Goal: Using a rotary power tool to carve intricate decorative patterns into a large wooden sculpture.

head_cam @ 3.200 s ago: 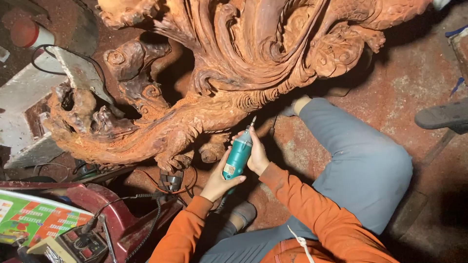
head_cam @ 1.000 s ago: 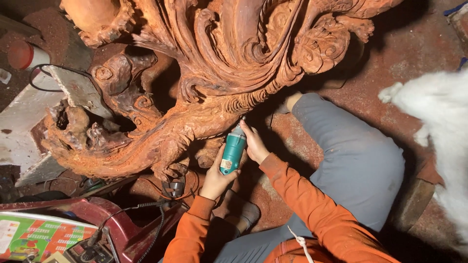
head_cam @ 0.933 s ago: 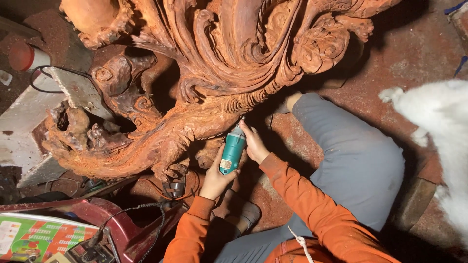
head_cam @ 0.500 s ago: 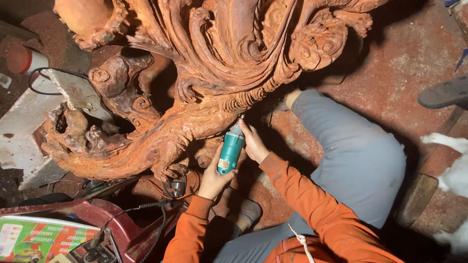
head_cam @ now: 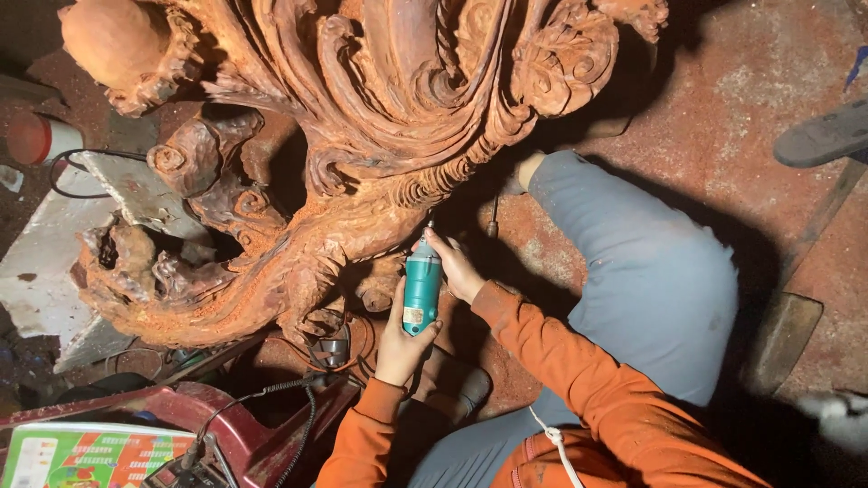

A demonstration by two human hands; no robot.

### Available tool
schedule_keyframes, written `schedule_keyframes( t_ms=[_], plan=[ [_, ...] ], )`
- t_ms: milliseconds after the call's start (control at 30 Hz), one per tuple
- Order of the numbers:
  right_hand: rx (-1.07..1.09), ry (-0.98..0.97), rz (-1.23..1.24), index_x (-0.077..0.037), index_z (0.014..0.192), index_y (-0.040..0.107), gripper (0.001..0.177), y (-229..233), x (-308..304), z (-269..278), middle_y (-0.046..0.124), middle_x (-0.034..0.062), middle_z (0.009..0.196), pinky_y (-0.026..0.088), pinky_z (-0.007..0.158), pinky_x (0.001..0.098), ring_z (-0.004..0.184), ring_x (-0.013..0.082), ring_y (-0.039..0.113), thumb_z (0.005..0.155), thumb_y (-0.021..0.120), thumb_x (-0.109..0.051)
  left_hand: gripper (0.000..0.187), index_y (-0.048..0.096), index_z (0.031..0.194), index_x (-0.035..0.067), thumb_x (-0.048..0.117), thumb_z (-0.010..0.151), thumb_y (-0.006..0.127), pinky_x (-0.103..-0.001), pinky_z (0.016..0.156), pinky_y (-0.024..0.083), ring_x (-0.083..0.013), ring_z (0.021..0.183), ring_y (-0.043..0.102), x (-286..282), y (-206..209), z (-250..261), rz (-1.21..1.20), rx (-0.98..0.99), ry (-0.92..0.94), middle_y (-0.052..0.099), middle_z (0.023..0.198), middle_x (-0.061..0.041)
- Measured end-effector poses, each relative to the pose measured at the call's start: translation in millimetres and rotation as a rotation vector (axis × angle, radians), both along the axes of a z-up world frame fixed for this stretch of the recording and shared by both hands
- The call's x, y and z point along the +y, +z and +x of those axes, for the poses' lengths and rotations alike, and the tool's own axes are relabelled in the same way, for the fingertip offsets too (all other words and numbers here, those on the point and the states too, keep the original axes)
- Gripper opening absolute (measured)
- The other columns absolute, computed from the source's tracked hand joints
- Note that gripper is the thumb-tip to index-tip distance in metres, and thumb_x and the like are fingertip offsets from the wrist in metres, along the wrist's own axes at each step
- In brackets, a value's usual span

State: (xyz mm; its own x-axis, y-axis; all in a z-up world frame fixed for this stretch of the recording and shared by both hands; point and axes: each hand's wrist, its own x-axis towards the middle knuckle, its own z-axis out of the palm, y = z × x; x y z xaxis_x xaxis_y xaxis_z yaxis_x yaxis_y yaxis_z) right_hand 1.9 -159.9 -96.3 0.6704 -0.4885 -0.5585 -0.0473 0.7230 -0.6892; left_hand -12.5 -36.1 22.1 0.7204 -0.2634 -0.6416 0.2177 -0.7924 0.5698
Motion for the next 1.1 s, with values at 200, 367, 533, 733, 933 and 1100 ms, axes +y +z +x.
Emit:
schedule_keyframes(
  t_ms=[200,367,533,733,933,1100],
  plan=[
    [-0.008,-0.006,0.039,0.0,0.113,0.074,0.05,10.3,-0.2,2.5,0.064,0.0065,0.103,0.052,0.095,0.0392,0.101,0.021,0.06,0.093,0.077,-0.046,0.104,0.033,0.158,0.041,0.035,0.07,0.088,-0.052,0.101,0.05,-0.0463,0.124,0.061,4.1,-2.9,1.5,-0.004,-0.025,-0.001,0.065,0.129,-0.028],
    [-0.014,-0.012,0.069,-0.003,0.111,0.073,0.046,11.5,-1.1,2.2,0.063,0.0059,0.102,0.052,0.094,0.038,0.101,0.021,0.061,0.094,0.076,-0.045,0.104,0.035,0.158,0.04,0.035,0.068,0.088,-0.052,0.101,0.05,-0.046,0.124,0.062,2.3,0.9,1.3,-0.016,-0.03,-0.003,0.066,0.128,-0.028],
    [-0.031,-0.013,0.097,-0.005,0.106,0.074,0.04,9.5,-3.1,0.9,0.065,0.0046,0.097,0.054,0.089,0.0349,0.096,0.0182,0.064,0.095,0.075,-0.043,0.105,0.035,0.158,0.04,0.035,0.068,0.088,-0.052,0.1,0.051,-0.0464,0.123,0.062,2.4,1.2,2.0,-0.027,-0.037,-0.011,0.066,0.128,-0.028],
    [-0.037,-0.01,0.117,-0.006,0.104,0.073,0.039,6.9,-3.7,0.5,0.066,0.0048,0.093,0.057,0.086,0.0346,0.092,0.0175,0.066,0.096,0.075,-0.044,0.104,0.035,0.158,0.041,0.037,0.069,0.087,-0.053,0.102,0.05,-0.0466,0.124,0.061,1.0,4.1,0.8,-0.016,-0.042,-0.017,0.066,0.129,-0.027],
    [-0.036,-0.018,0.126,-0.004,0.106,0.071,0.042,15.0,-5.5,-1.5,0.063,0.0045,0.093,0.056,0.086,0.0351,0.09,0.0177,0.064,0.095,0.076,-0.045,0.104,0.033,0.158,0.041,0.037,0.069,0.087,-0.054,0.103,0.05,-0.0469,0.126,0.06,0.7,5.9,1.4,-0.017,-0.04,-0.023,0.065,0.13,-0.028],
    [-0.061,0.002,0.097,-0.007,0.107,0.073,0.038,17.1,-6.3,-3.3,0.065,0.002,0.095,0.057,0.087,0.0333,0.092,0.0155,0.066,0.097,0.073,-0.044,0.104,0.034,0.158,0.042,0.036,0.069,0.087,-0.053,0.104,0.049,-0.0472,0.127,0.059,0.9,7.9,1.6,-0.042,-0.047,-0.023,0.064,0.132,-0.028]
  ],
)
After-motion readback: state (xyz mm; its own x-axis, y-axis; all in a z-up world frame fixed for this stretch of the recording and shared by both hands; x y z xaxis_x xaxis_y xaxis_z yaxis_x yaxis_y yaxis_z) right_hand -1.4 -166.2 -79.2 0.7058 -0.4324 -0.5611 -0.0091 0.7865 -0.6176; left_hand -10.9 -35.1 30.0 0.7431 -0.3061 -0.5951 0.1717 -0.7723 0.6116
